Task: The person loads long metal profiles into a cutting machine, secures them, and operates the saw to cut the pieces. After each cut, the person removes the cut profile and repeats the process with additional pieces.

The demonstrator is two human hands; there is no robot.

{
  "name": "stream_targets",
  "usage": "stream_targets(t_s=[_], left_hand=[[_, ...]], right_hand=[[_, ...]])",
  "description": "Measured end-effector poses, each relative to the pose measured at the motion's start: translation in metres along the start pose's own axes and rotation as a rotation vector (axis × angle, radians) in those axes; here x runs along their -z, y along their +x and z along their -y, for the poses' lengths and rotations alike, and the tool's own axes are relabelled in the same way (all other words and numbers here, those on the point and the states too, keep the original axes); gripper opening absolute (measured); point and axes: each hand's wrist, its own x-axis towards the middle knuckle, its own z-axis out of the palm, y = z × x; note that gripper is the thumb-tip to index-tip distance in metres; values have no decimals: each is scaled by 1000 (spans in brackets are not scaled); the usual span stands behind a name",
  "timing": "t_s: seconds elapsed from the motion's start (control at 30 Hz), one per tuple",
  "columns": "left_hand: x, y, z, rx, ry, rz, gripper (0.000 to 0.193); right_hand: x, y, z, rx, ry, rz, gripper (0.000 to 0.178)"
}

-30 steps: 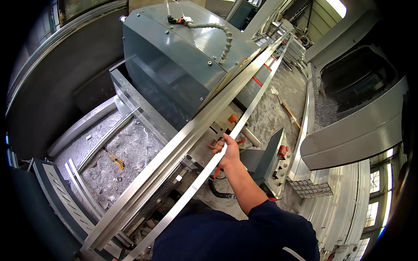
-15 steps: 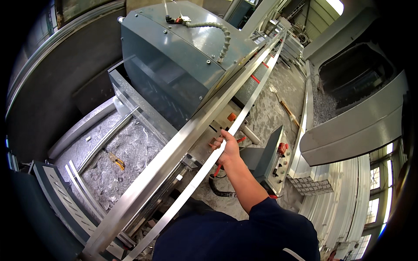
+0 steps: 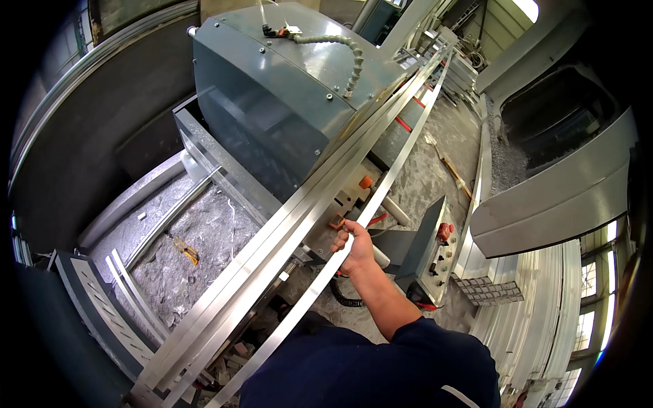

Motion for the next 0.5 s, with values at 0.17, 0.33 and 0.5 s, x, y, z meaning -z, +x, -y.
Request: stream_targets(t_s=[0.17,0.33,0.5], left_hand=[[-16,0,4,15,114,24,25],[-4,3,-1,-25,113,-30,25],[-49,-5,25,-89,71,-66,28]], right_hand=[[0,0,0,-1,5,12,17],[4,1,3,1,19,14,20],[6,6,9,-9,43,14,23]])
